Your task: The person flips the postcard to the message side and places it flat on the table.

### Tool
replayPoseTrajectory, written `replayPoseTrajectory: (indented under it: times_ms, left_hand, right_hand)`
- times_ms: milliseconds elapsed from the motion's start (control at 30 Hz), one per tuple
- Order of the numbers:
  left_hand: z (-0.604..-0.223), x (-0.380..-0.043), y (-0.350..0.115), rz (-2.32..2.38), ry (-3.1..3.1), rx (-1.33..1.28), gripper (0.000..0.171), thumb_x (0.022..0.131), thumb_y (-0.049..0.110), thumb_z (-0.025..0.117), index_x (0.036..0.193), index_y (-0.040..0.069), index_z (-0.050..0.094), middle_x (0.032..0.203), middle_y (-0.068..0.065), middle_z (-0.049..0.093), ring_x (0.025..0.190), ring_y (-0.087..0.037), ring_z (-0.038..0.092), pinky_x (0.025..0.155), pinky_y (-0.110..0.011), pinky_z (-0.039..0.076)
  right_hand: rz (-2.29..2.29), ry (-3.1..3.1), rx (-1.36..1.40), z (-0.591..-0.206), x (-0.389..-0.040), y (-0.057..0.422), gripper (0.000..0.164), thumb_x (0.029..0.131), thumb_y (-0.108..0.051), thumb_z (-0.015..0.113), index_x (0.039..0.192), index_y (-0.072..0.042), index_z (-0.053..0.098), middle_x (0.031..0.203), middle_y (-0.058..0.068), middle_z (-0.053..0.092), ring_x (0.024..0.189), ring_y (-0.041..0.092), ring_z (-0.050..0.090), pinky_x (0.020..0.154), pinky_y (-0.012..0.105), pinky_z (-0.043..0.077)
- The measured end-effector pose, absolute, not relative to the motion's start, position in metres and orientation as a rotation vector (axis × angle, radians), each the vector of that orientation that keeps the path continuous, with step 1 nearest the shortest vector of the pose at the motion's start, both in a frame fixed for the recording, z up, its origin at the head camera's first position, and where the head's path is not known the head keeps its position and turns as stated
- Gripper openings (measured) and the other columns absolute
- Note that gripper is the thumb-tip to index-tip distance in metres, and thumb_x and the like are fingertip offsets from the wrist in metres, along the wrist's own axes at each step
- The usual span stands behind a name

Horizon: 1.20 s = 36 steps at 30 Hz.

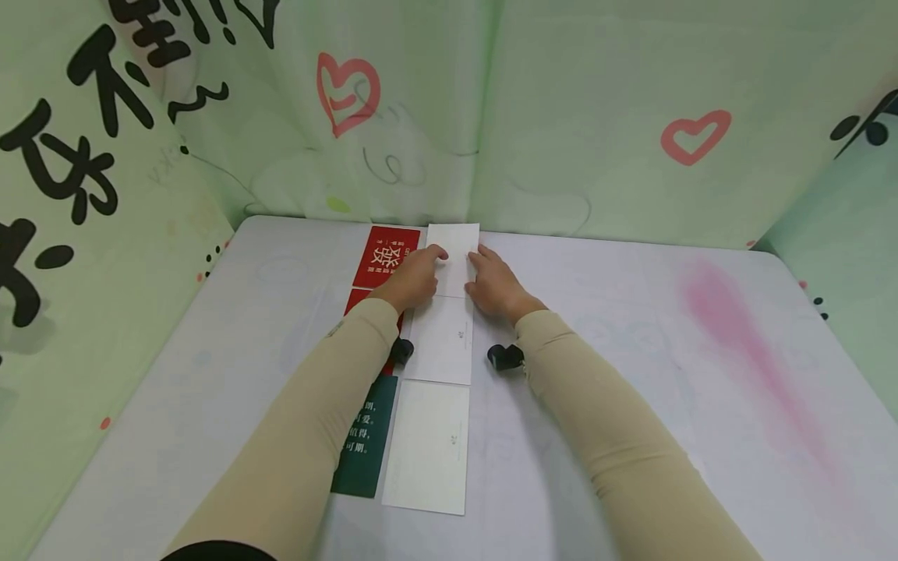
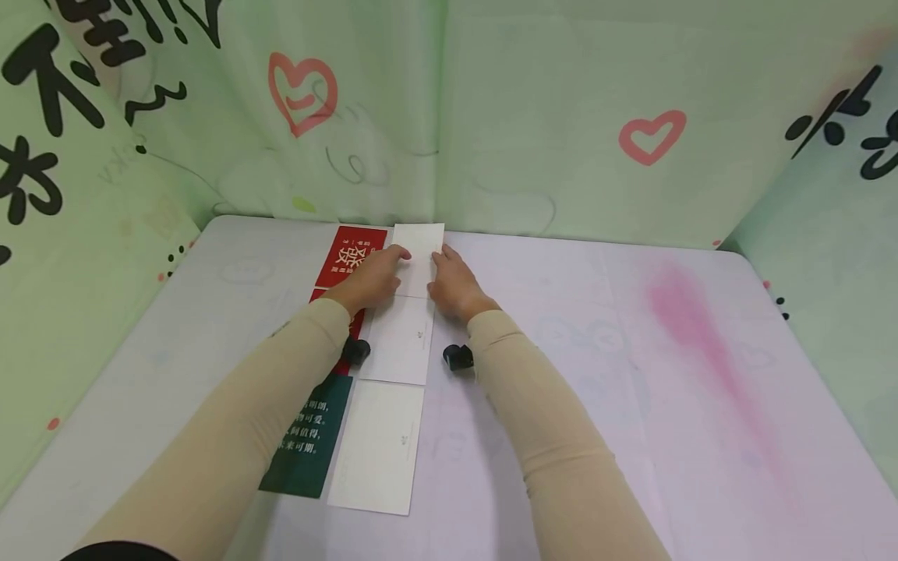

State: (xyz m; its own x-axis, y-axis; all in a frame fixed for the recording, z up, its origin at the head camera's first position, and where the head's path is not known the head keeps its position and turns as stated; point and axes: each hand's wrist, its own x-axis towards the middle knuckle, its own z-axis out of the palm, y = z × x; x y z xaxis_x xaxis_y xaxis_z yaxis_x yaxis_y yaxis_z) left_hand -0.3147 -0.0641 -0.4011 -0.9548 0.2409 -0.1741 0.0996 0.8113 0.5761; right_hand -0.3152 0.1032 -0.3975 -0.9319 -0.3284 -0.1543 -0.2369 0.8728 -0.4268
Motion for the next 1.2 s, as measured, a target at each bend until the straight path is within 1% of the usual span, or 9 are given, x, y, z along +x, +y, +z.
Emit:
replayPoseTrajectory:
  times_ms: [167,500,700,867,1000,1200]
  left_hand:
    - [-0.3982,-0.3116,-0.0645,0.858,2.716,0.234,0.051,0.1,0.007,0.059,0.146,0.017,0.041,0.147,-0.009,0.048,0.122,-0.023,0.05,0.105,-0.039,0.044]
    - [-0.3968,-0.3138,-0.0671,0.85,2.675,0.18,0.05,0.101,0.011,0.06,0.147,0.016,0.04,0.149,-0.009,0.047,0.124,-0.023,0.05,0.106,-0.04,0.043]
    - [-0.3952,-0.3117,-0.0667,0.836,2.684,0.183,0.049,0.101,0.011,0.06,0.146,0.016,0.041,0.146,-0.009,0.049,0.122,-0.024,0.051,0.104,-0.041,0.045]
    - [-0.396,-0.3093,-0.0654,0.821,2.681,0.149,0.05,0.101,0.011,0.06,0.146,0.015,0.041,0.145,-0.009,0.05,0.124,-0.024,0.051,0.105,-0.042,0.044]
    - [-0.3966,-0.3101,-0.0634,0.785,2.729,0.135,0.048,0.1,0.012,0.062,0.144,0.014,0.044,0.141,-0.008,0.054,0.121,-0.025,0.052,0.105,-0.043,0.045]
    - [-0.3945,-0.3082,-0.0588,0.579,2.865,0.224,0.049,0.096,0.013,0.066,0.142,0.015,0.049,0.132,-0.01,0.059,0.119,-0.029,0.049,0.102,-0.049,0.042]
  right_hand:
    - [-0.606,2.806,-0.392,-0.3971,-0.3138,0.102,0.06,0.101,-0.013,0.054,0.153,0.005,0.03,0.163,0.02,0.019,0.15,0.032,0.017,0.12,0.04,0.015]
    - [-0.618,2.797,-0.383,-0.3975,-0.3114,0.0994,0.056,0.102,-0.013,0.052,0.152,0.004,0.034,0.161,0.019,0.025,0.15,0.031,0.02,0.12,0.04,0.015]
    - [-0.662,2.753,-0.368,-0.3973,-0.31,0.0996,0.052,0.103,-0.01,0.047,0.152,0.003,0.035,0.157,0.018,0.035,0.148,0.031,0.026,0.119,0.04,0.018]
    - [-0.663,2.726,-0.369,-0.3994,-0.3073,0.099,0.053,0.103,-0.011,0.046,0.153,0.002,0.034,0.157,0.018,0.035,0.148,0.031,0.026,0.119,0.041,0.018]
    - [-0.672,2.734,-0.365,-0.3995,-0.3065,0.098,0.052,0.103,-0.011,0.046,0.153,0.001,0.035,0.157,0.018,0.036,0.147,0.031,0.026,0.119,0.041,0.019]
    - [-0.655,2.798,-0.397,-0.3998,-0.3062,0.098,0.051,0.103,-0.012,0.045,0.151,0.002,0.036,0.154,0.021,0.038,0.145,0.033,0.03,0.118,0.042,0.022]
